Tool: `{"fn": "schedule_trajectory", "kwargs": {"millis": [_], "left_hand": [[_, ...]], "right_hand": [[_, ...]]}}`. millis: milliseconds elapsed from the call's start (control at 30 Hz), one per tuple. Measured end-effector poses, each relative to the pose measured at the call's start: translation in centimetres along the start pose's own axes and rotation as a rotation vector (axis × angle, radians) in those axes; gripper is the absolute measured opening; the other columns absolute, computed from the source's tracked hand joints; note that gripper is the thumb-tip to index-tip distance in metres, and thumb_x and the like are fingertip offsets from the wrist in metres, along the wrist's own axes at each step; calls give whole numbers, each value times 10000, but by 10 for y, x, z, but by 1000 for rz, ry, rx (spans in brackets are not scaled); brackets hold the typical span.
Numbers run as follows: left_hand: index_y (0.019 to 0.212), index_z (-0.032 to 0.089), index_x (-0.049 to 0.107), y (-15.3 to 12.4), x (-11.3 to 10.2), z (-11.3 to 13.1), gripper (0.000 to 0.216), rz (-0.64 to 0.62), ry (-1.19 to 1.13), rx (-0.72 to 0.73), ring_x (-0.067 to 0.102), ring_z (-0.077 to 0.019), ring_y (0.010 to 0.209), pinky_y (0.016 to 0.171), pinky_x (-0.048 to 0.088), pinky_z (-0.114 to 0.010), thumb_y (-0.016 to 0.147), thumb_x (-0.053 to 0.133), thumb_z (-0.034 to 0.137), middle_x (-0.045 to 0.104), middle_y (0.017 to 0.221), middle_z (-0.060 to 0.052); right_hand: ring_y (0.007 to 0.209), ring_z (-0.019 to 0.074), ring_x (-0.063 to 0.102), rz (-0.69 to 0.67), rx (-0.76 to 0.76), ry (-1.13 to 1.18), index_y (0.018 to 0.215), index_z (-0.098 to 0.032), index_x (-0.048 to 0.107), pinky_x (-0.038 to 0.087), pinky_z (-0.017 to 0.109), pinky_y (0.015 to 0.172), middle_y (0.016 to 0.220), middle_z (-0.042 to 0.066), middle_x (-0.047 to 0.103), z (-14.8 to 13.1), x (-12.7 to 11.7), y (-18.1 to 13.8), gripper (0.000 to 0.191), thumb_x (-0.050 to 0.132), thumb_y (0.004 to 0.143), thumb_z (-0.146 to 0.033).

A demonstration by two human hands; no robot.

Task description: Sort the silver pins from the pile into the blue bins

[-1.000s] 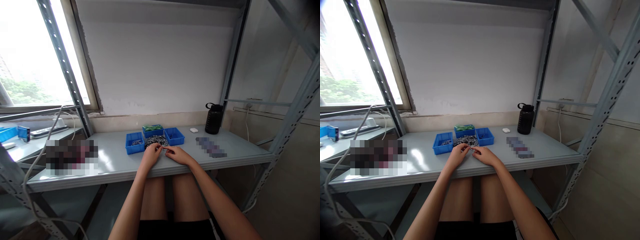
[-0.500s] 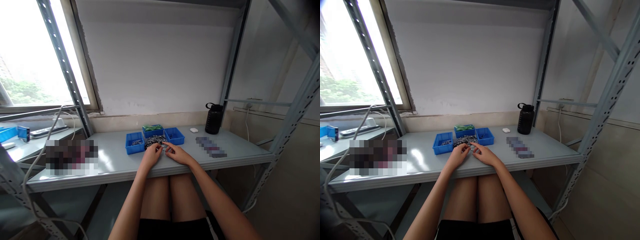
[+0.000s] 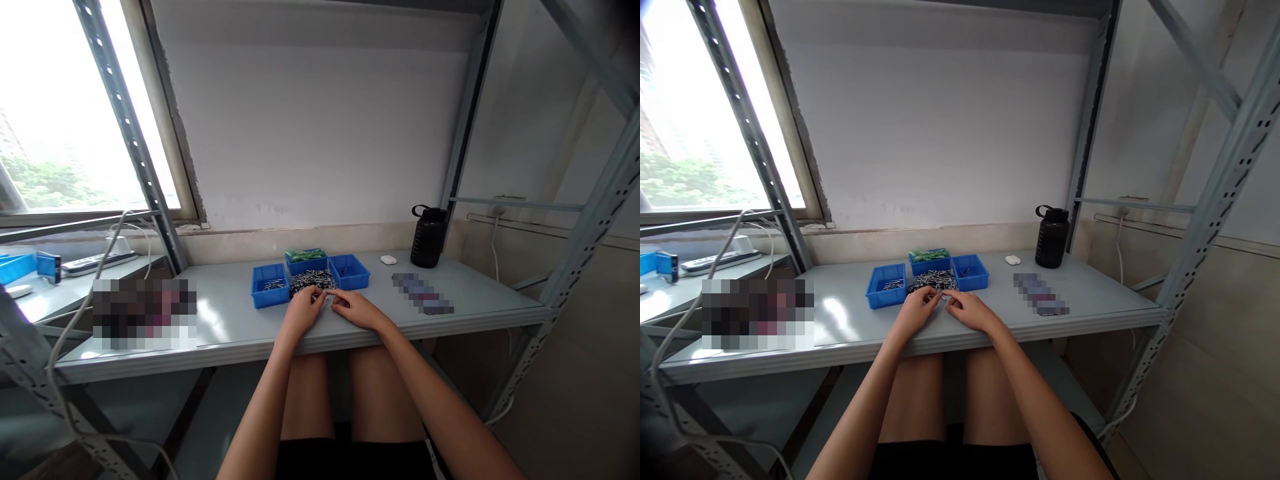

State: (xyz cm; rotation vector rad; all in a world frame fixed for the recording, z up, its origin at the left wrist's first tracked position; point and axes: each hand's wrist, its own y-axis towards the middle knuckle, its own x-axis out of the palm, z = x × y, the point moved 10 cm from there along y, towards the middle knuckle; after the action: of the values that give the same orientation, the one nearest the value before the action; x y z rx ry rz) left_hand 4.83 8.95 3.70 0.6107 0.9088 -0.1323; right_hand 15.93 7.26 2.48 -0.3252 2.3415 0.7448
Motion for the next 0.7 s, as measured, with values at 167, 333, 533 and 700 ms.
{"fn": "schedule_trajectory", "kwargs": {"millis": [167, 333, 533, 700], "left_hand": [[1035, 141, 626, 0, -2, 1, 223, 15, -2, 4, 639, -176, 881, 799, 538, -377, 947, 538, 325, 656, 1014, -62], [1046, 137, 623, -1, -2, 3, 226, 6, 9, 14, 640, -178, 882, 797, 540, -380, 945, 543, 323, 655, 1015, -62], [1045, 139, 623, -1, 3, -1, 222, -32, 32, 3, 641, -175, 872, 788, 543, -374, 943, 546, 320, 655, 1016, -62], [1045, 137, 623, -1, 7, -1, 220, -61, 43, -3, 641, -173, 864, 781, 545, -370, 941, 550, 317, 655, 1011, -61]], "right_hand": [[872, 211, 624, -27, -27, -15, 1222, -199, 628, 461, 322, 801, 971, 62, 708, -5, 2, 0, 397, 527, 840, -155], [881, 202, 623, -21, -26, -1, 1199, -211, 637, 466, 316, 810, 966, 55, 703, -6, 1, 0, 372, 529, 848, -160], [828, 166, 624, 12, -6, 41, 1390, -223, 452, 490, 288, 760, 991, 51, 680, 0, -1, -1, 534, 526, 865, -167], [810, 162, 605, -21, -32, 30, 1423, -282, 417, 475, 276, 714, 1056, 41, 667, -2, 1, -1, 589, 564, 859, -196]]}}
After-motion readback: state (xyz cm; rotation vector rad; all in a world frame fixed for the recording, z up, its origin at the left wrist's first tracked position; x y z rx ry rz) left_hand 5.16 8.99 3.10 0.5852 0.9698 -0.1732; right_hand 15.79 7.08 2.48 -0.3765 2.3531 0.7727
